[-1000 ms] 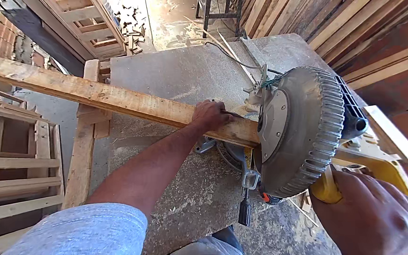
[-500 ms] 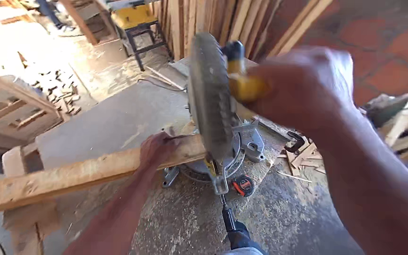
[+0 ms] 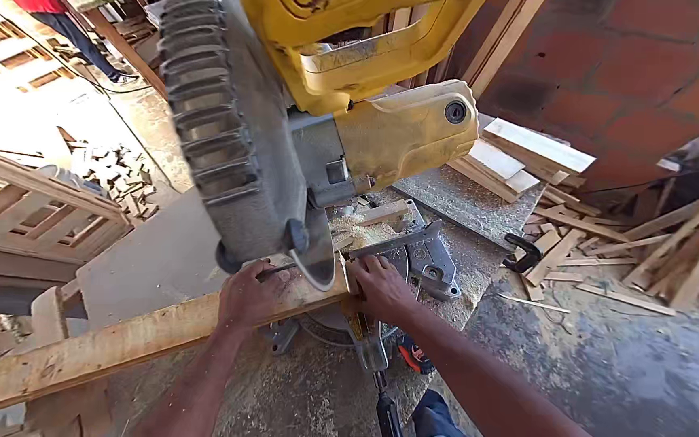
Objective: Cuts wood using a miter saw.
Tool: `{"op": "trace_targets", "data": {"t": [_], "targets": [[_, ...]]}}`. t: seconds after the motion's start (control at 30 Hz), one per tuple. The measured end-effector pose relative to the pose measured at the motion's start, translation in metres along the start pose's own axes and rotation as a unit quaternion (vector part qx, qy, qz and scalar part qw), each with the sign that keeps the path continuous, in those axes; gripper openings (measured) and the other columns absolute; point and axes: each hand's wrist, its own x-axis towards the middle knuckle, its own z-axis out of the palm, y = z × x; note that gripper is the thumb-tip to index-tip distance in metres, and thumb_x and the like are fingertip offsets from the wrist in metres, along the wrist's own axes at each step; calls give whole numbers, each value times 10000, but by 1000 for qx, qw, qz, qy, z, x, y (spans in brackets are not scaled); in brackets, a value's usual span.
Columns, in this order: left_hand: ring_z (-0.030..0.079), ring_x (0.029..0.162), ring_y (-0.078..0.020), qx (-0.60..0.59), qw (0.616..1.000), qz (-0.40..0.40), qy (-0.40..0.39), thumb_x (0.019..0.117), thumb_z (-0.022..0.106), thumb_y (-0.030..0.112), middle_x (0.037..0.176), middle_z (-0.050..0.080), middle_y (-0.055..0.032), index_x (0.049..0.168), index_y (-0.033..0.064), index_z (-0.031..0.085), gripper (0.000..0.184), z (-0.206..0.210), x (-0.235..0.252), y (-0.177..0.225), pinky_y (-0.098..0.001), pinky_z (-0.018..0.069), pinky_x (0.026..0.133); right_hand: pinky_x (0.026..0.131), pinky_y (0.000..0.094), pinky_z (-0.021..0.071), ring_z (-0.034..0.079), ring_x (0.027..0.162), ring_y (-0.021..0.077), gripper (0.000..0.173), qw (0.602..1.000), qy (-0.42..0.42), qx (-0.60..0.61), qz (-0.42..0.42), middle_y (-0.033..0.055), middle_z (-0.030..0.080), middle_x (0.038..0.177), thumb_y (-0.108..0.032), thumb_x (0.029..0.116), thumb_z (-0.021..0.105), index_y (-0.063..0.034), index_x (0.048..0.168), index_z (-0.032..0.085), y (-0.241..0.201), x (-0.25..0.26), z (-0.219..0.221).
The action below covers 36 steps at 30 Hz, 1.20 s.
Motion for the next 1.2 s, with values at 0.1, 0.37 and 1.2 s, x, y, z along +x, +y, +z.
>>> {"op": "trace_targets", "data": {"t": [0.1,0.37,1.2], "targets": [[630,1190,-427,44,999,-21,-5,967,701,368,1174,700,-246,1170,7,715,415,0,-2,4,-644,431,1054,970,530,531,585,1197,348,522,999,-11,15,-31,145,613,1253,-442,851,821,-222,1299,670,10,12,-6],[557,1307,-436,11,999,-28,28,903,716,210,1321,604,-329,1303,-103,596,522,14,-11,-14,-596,389,1129,827,463,598,660,1057,319,208,991,130,5,-34,130,669,1074,-187,889,668,-134,1084,717,34,-36,7],[668,1119,-254,-30,999,-32,-21,865,714,631,1109,738,-35,1093,233,762,461,-11,-11,4,-553,523,1000,819,664,544,715,949,428,714,979,24,97,180,221,736,965,-577,1082,264,-39,1106,733,-63,-16,16]]}}
